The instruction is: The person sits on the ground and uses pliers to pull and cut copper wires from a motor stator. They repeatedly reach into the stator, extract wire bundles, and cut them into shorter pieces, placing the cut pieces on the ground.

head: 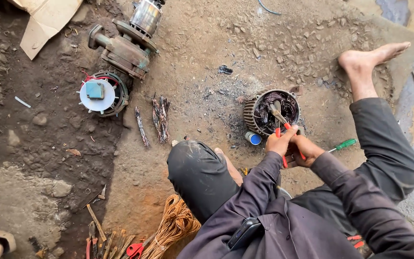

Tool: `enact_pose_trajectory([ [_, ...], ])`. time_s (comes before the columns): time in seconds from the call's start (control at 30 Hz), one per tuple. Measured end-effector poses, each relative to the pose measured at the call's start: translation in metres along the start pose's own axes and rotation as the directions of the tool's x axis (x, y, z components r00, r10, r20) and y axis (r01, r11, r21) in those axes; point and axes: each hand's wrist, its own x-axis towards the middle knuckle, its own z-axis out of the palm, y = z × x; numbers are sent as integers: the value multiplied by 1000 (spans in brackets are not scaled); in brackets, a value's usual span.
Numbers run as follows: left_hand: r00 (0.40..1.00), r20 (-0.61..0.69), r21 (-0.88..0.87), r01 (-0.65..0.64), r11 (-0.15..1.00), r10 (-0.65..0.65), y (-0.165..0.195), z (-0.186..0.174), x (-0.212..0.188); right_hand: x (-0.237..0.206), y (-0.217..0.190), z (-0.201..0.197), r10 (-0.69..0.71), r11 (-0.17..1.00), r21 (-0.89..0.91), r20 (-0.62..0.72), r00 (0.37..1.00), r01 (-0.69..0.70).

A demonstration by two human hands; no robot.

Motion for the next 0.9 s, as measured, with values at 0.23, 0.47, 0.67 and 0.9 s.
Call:
enact_pose_trajectory([
  [0.23,949,304,-288,179,941,-88,-17,23,18,-9,-41,-27,150,923,-334,-145,978,-191],
  [0.47,907,304,-174,353,919,-290,-25,21,38,16,-14,-27,42,957,-270,-224,974,-104],
  [0.67,974,191,171,87,981,-120,-40,-8,39,41,23,-7,-33,993,-118,-269,963,2],
  [0.9,955,219,378,107,920,-202,-1,-31,10,33,14,4,-48,991,-133,-277,960,11],
])
